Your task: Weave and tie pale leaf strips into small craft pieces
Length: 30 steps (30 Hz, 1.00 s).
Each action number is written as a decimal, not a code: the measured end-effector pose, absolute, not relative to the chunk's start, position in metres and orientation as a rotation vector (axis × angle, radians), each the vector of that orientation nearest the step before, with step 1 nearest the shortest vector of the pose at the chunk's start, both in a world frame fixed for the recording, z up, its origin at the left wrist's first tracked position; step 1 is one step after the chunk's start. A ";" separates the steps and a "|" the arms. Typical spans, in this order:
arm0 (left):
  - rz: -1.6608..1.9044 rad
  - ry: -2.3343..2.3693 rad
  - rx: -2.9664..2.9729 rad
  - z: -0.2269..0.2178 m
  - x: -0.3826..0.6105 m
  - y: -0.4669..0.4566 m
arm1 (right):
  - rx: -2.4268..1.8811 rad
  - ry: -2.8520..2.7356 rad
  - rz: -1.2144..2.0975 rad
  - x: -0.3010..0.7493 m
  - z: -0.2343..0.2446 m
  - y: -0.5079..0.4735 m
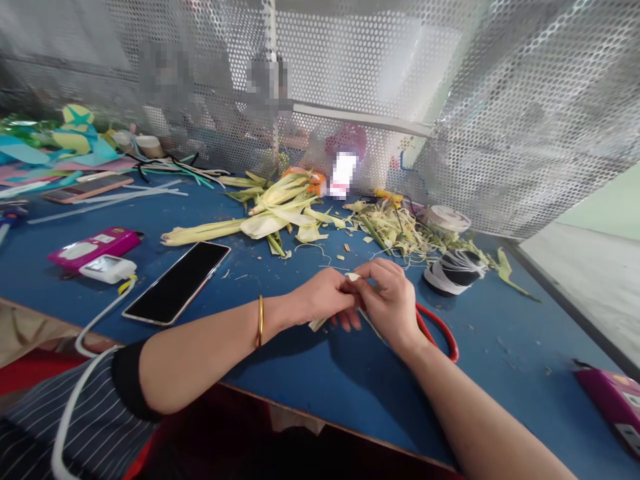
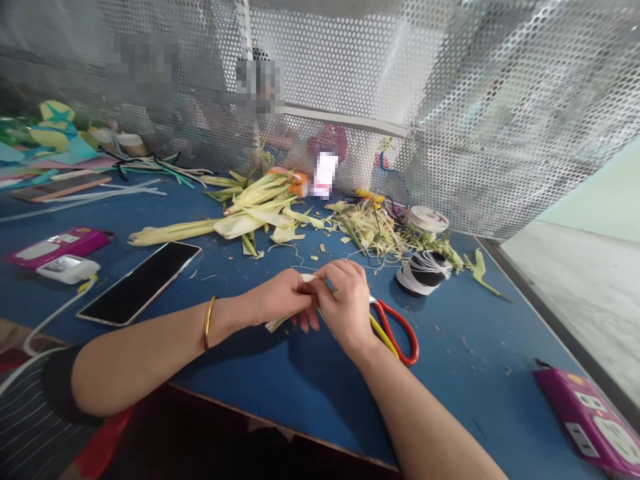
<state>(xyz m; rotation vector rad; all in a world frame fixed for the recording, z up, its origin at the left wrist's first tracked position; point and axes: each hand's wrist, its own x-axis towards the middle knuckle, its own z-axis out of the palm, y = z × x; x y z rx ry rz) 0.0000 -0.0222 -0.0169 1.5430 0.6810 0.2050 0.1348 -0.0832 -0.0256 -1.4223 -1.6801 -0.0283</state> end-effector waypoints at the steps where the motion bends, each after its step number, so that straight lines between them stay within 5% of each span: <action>1: 0.205 0.679 1.534 -0.017 0.000 -0.022 | -1.415 -1.678 -0.039 0.134 -0.026 -0.083; 18: 0.521 0.685 1.069 -0.001 0.002 -0.005 | -1.419 -1.397 -0.322 0.147 -0.003 -0.088; 30: 0.665 0.618 0.979 -0.009 0.026 0.002 | -1.494 -1.305 0.663 0.130 -0.048 -0.079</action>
